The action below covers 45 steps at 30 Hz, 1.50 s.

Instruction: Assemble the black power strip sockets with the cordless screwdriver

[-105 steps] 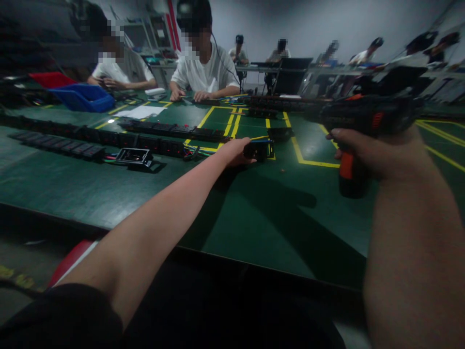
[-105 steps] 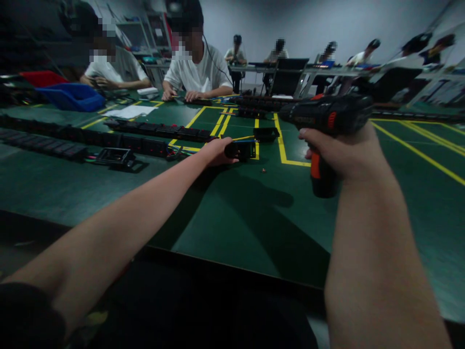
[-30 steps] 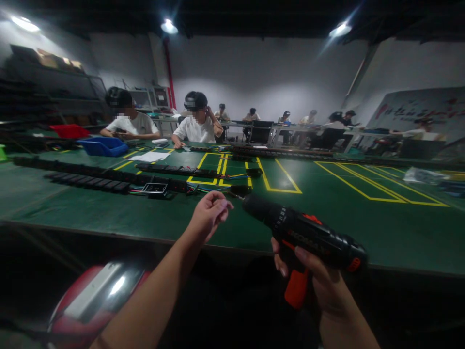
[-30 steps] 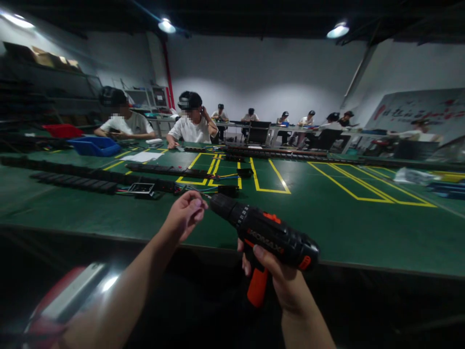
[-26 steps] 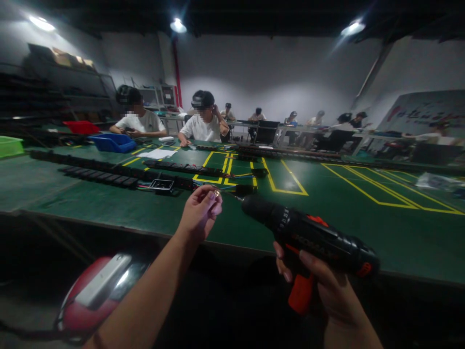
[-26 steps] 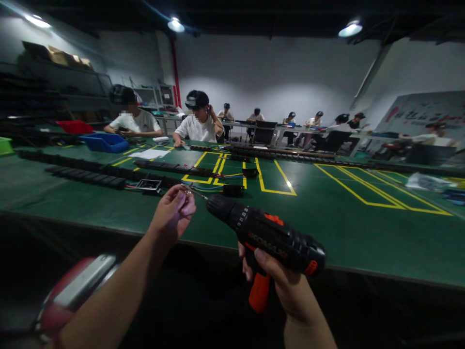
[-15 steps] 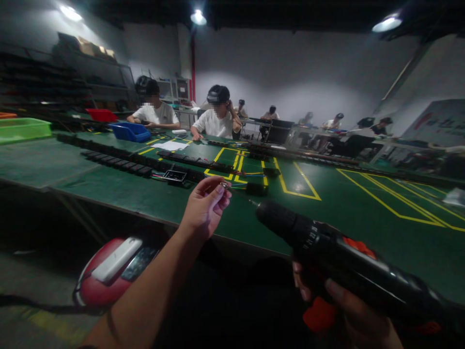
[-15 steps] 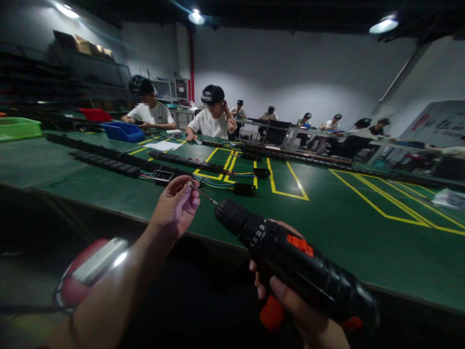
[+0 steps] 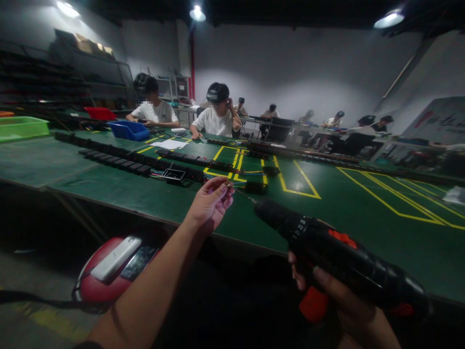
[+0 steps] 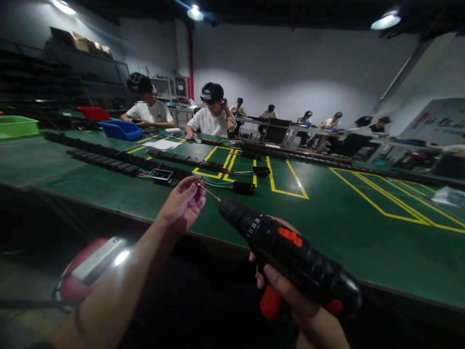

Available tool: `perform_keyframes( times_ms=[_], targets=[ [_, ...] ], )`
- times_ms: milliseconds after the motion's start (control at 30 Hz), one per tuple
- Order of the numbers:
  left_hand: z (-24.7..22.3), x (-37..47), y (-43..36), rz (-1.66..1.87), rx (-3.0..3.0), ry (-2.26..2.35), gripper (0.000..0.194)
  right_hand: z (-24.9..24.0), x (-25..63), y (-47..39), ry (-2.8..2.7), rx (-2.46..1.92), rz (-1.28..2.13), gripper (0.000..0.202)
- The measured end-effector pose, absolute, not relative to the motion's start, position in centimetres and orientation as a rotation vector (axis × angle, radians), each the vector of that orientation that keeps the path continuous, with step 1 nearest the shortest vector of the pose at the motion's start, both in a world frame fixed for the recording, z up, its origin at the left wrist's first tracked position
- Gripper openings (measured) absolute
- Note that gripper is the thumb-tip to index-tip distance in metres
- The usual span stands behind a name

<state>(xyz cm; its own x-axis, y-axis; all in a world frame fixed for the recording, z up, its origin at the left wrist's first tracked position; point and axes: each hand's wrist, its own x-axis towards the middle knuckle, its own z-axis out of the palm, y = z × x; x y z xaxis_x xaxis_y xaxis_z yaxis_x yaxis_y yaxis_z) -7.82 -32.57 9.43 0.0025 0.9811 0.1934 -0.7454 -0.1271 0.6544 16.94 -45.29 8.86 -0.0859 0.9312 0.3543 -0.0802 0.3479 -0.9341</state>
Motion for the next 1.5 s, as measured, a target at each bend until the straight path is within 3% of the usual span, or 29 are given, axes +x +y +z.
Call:
perform_keyframes(
  times_ms=[133,400,933,1233,1500],
  targets=[
    [9.3,-8.1,-32.4,1.539,0.771,0.389,0.034,9.5,16.7,-45.8,-1.343,-0.875,0.999,0.059],
    [9.1,-7.7,-32.7,1.513,0.759,0.380,0.032,10.4,15.9,-46.6,-1.222,-0.957,1.013,0.072],
    [8.8,-6.4,-33.0,1.448,0.557,0.376,0.024,9.3,15.7,-46.0,-1.235,-0.885,1.013,0.066],
    [9.1,-6.1,-33.0,1.399,0.526,0.305,0.017,8.5,17.0,-45.1,-1.396,-0.778,1.097,0.027],
    [9.6,-5.8,-33.2,1.388,0.428,0.254,0.012,8.2,16.6,-45.6,-1.298,-0.828,1.132,0.028]
  ],
)
